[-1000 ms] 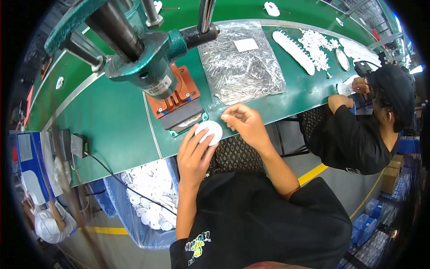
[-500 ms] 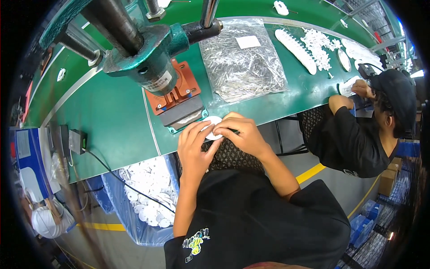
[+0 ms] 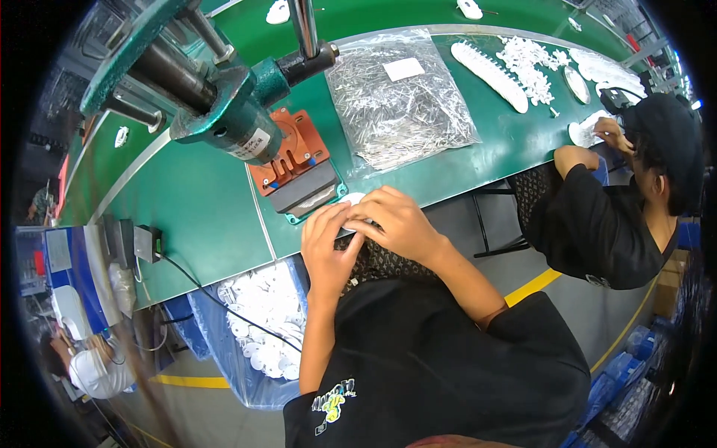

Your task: The person assembles small circular plastic components and metal pins by hand, using a manual press machine to join them.

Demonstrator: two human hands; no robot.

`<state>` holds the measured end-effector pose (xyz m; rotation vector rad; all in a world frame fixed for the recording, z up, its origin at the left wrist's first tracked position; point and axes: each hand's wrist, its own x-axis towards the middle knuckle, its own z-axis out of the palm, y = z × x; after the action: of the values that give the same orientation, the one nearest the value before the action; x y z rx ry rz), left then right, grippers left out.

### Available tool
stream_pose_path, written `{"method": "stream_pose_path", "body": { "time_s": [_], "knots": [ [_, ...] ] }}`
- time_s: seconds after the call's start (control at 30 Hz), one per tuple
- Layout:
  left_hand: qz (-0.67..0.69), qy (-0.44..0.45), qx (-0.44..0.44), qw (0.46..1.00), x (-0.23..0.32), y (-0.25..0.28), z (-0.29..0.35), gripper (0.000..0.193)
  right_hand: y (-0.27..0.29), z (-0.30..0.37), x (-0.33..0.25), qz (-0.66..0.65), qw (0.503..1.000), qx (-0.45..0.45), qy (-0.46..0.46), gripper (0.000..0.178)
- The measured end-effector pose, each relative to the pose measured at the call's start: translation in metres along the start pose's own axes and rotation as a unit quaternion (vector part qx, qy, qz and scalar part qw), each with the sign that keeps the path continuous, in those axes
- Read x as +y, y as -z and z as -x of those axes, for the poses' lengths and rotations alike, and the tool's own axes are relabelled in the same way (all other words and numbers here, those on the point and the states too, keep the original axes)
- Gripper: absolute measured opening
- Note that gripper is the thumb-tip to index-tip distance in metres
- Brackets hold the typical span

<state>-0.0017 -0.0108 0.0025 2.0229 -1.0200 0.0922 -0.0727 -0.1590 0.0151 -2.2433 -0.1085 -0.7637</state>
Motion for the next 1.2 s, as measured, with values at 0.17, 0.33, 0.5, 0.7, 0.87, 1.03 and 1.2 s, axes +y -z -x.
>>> {"method": "stream_pose_path", "body": {
  "time_s": [0.17,0.33,0.5,0.7,0.87,1.03,1.2],
  "knots": [
    [0.061,0.019,0.000,0.998,0.000,0.001,0.003,0.035,0.000,-0.003,-0.002,0.000,0.997,0.058,0.050,0.018],
    [0.066,0.031,-0.007,0.997,0.000,0.004,0.001,0.034,-0.006,-0.001,0.004,-0.015,0.999,0.042,0.019,0.018],
    [0.045,-0.005,0.001,0.999,-0.002,0.006,0.001,0.035,-0.001,0.009,0.005,-0.034,0.996,0.057,0.053,0.013],
    [0.006,-0.080,0.076,0.994,0.014,0.044,-0.012,0.029,-0.001,0.038,0.026,0.028,0.981,0.176,-0.080,0.011],
    [-0.111,-0.097,0.144,0.978,-0.007,0.063,-0.049,0.025,-0.012,0.023,0.016,0.069,0.980,0.165,-0.087,0.007],
    [-0.139,-0.082,0.083,0.983,-0.016,0.057,-0.074,0.045,-0.018,0.018,0.010,0.134,0.975,0.164,-0.071,0.008],
    [-0.108,-0.053,0.089,0.989,-0.014,0.045,-0.081,0.049,0.024,-0.052,-0.009,0.054,0.971,0.211,0.098,0.026]
  ]
}}
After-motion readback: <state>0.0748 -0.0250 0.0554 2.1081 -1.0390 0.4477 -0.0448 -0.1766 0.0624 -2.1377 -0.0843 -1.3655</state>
